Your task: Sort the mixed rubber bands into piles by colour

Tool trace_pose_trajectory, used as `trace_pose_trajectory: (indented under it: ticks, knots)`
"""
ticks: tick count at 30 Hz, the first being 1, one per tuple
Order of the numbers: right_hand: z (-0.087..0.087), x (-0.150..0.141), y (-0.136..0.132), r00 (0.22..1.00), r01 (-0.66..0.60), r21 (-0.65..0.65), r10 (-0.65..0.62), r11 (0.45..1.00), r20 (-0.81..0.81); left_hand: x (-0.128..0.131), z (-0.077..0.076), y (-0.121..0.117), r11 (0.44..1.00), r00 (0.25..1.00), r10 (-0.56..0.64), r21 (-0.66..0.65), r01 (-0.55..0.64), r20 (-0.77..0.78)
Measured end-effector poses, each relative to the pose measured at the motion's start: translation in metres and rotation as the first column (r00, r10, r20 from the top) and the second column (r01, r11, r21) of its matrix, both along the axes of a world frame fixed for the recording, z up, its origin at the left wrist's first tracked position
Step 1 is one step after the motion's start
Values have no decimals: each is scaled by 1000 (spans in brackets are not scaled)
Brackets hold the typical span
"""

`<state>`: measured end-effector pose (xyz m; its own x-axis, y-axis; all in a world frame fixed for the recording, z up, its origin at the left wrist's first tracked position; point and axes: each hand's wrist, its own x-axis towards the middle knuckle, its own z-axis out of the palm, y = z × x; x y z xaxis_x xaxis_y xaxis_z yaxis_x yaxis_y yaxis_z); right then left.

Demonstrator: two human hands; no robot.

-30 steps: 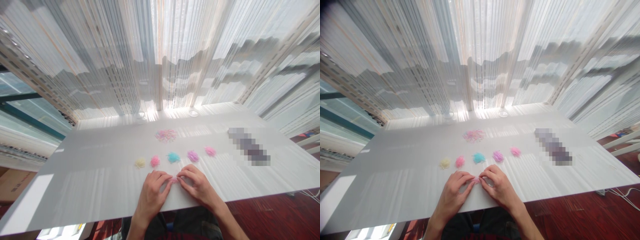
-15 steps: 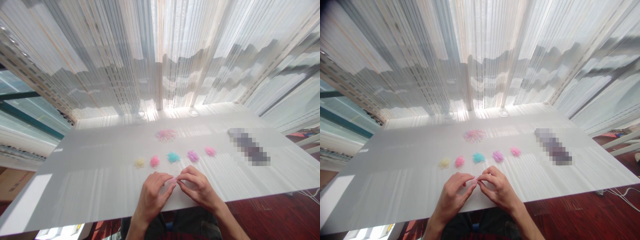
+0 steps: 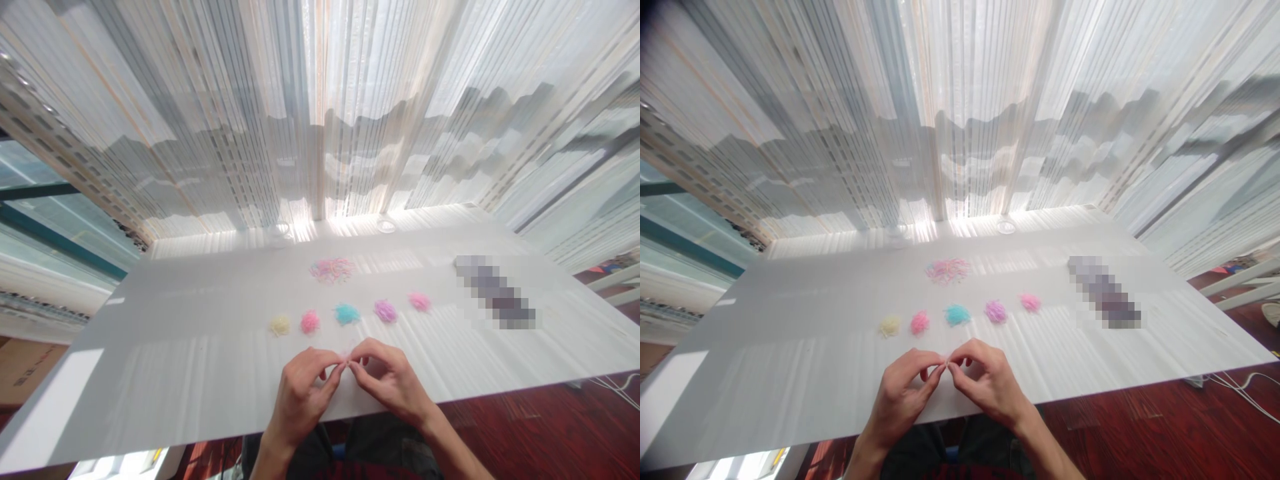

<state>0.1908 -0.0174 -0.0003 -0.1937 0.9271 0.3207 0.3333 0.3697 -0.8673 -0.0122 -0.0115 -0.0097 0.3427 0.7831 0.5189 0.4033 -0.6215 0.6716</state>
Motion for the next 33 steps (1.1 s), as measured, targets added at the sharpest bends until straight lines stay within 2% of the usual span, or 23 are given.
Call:
trace_pose_trajectory:
  ticks: [6,11,21,33]
  knots:
    - [-6,-2,0,997,-8,57,12,998,-73,0,-3,2,1000,1000,2,-15,-2,6]
    - [-8,-2,2,997,-48,68,52,997,-55,0,-3,1,1000,1000,14,-14,-14,3]
    - [-9,-1,1,1000,0,38,1,999,-4,0,-6,0,999,999,47,-22,-47,13]
    - [-12,-3,0,1000,9,86,-11,996,24,-1,-5,-1,998,999,50,-31,-49,8]
